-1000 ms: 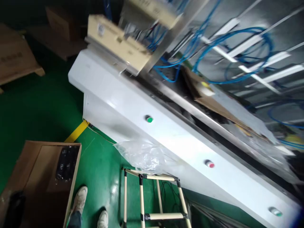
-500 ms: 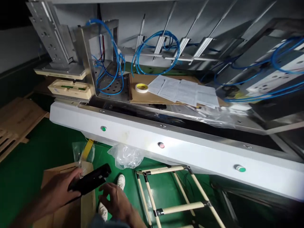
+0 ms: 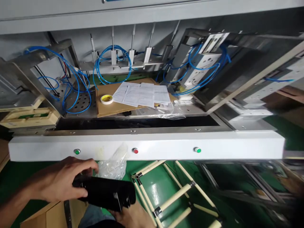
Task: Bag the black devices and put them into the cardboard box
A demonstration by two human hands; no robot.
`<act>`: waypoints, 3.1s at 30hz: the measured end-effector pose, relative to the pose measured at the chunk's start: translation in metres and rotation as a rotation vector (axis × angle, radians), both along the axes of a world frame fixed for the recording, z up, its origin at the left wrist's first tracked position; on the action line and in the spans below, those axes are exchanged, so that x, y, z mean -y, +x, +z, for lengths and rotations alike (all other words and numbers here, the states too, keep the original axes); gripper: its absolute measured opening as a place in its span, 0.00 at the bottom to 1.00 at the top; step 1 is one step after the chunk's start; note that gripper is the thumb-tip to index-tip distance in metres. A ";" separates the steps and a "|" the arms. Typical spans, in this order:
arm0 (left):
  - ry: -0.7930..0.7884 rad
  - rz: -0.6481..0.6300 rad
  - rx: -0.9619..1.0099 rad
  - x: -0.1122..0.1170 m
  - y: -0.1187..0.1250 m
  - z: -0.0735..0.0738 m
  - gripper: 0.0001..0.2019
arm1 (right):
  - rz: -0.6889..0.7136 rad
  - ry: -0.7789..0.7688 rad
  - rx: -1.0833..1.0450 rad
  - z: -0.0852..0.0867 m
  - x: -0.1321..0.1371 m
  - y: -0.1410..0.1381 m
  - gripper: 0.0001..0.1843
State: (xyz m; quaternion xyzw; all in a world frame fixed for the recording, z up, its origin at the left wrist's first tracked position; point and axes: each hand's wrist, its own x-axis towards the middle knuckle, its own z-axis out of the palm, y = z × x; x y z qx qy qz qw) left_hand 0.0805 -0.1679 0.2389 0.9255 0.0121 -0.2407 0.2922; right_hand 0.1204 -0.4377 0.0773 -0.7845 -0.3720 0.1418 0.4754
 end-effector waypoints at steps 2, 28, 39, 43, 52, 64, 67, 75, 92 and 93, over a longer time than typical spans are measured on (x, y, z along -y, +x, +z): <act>-0.008 -0.040 0.031 -0.016 0.025 0.000 0.21 | 0.009 0.000 -0.052 0.011 -0.009 0.008 0.11; -0.028 -0.174 0.503 -0.097 0.170 -0.163 0.24 | -0.699 -0.279 0.581 -0.058 -0.146 0.096 0.15; -0.192 -0.012 0.529 -0.111 0.165 -0.142 0.27 | -0.612 -0.248 0.765 -0.068 -0.127 0.104 0.27; -0.343 0.270 0.567 -0.133 0.156 -0.104 0.31 | -0.586 -0.262 0.748 -0.065 -0.119 0.109 0.24; -0.721 0.781 0.583 -0.153 0.085 -0.064 0.34 | -0.639 -0.283 0.732 -0.042 -0.116 0.135 0.18; -1.434 0.878 -0.055 -0.086 0.008 -0.136 0.32 | -0.175 0.085 1.017 0.025 -0.155 0.124 0.19; -1.408 0.751 -0.158 -0.091 -0.001 -0.146 0.34 | 0.289 0.096 1.155 0.047 -0.189 0.118 0.21; -1.657 1.172 0.307 -0.225 -0.062 -0.172 0.33 | 0.411 -0.071 1.041 0.067 -0.317 0.130 0.30; -1.137 0.810 0.025 -0.210 -0.064 -0.278 0.45 | 0.210 -0.140 0.935 0.050 -0.571 0.193 0.32; -1.135 0.800 0.031 -0.214 -0.063 -0.278 0.46 | 0.185 -0.113 0.916 0.052 -0.573 0.194 0.32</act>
